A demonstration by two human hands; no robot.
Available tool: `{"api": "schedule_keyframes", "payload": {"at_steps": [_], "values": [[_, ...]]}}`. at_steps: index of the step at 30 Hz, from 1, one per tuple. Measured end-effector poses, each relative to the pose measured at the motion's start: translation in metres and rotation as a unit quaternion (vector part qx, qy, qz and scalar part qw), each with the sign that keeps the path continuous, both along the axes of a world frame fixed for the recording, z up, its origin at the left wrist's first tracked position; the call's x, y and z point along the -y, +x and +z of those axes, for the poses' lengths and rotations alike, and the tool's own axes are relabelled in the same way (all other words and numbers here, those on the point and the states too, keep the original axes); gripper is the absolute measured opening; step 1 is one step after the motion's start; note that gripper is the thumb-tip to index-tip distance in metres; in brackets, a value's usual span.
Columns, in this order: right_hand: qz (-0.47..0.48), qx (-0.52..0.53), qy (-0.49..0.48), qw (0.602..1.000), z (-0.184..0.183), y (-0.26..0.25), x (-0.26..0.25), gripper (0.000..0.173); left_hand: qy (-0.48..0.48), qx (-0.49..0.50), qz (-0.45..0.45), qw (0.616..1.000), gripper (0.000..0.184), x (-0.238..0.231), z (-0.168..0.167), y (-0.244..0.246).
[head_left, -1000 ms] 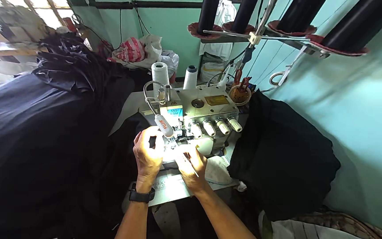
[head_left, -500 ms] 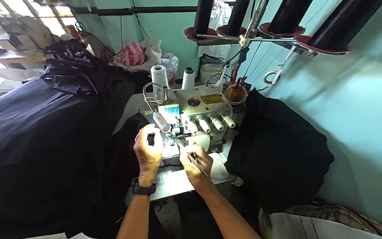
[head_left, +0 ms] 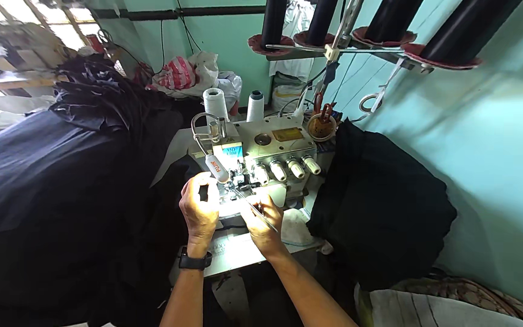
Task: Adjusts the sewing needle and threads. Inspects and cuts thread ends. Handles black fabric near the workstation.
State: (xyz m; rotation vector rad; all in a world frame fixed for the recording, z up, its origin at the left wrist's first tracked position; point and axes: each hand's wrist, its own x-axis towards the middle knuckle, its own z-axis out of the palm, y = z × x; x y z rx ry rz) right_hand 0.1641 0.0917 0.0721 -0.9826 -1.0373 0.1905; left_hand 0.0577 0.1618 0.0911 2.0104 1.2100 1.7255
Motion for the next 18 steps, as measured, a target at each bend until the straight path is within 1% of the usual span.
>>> {"api": "schedule_keyframes", "payload": {"at_steps": [2,4,5,7,8,10,12,13,14,15,17,18], "values": [[0.018,-0.048,0.023,0.998,0.0,0.001,0.001,0.011,0.01,0.008,-0.003,1.0,0.017,-0.001,-0.001,0.0],[0.02,-0.056,0.026,0.998,0.005,0.005,0.011,0.015,0.066,0.022,-0.032,0.997,0.021,-0.001,-0.004,-0.004],[0.031,-0.064,0.015,0.997,0.01,0.008,0.021,0.015,0.097,0.017,-0.063,0.993,0.024,0.003,-0.006,-0.008],[0.088,-0.104,-0.035,0.99,0.024,0.019,0.047,0.016,0.127,-0.027,-0.107,0.986,0.026,0.023,-0.01,-0.014],[0.126,-0.136,-0.067,0.98,0.03,0.025,0.06,0.017,0.131,-0.058,-0.122,0.982,0.027,0.038,-0.011,-0.016],[0.199,-0.194,-0.123,0.953,0.036,0.034,0.081,0.018,0.126,-0.112,-0.144,0.975,0.022,0.069,-0.019,-0.02],[0.242,-0.197,-0.166,0.935,0.032,0.035,0.101,0.019,0.117,-0.121,-0.145,0.975,0.015,0.097,-0.031,-0.027],[0.254,-0.184,-0.174,0.933,0.028,0.034,0.109,0.018,0.107,-0.122,-0.139,0.977,0.014,0.107,-0.036,-0.033],[0.253,-0.164,-0.174,0.937,0.024,0.033,0.115,0.017,0.092,-0.127,-0.132,0.979,0.015,0.114,-0.041,-0.038],[0.233,-0.134,-0.17,0.948,0.019,0.034,0.12,0.015,0.071,-0.134,-0.13,0.98,0.018,0.122,-0.046,-0.043],[0.14,-0.041,-0.148,0.978,0.011,0.042,0.122,0.007,0.014,-0.153,-0.134,0.979,0.022,0.133,-0.058,-0.052],[0.087,0.003,-0.133,0.987,0.007,0.046,0.114,0.005,-0.014,-0.165,-0.14,0.976,0.026,0.136,-0.063,-0.055]]}}
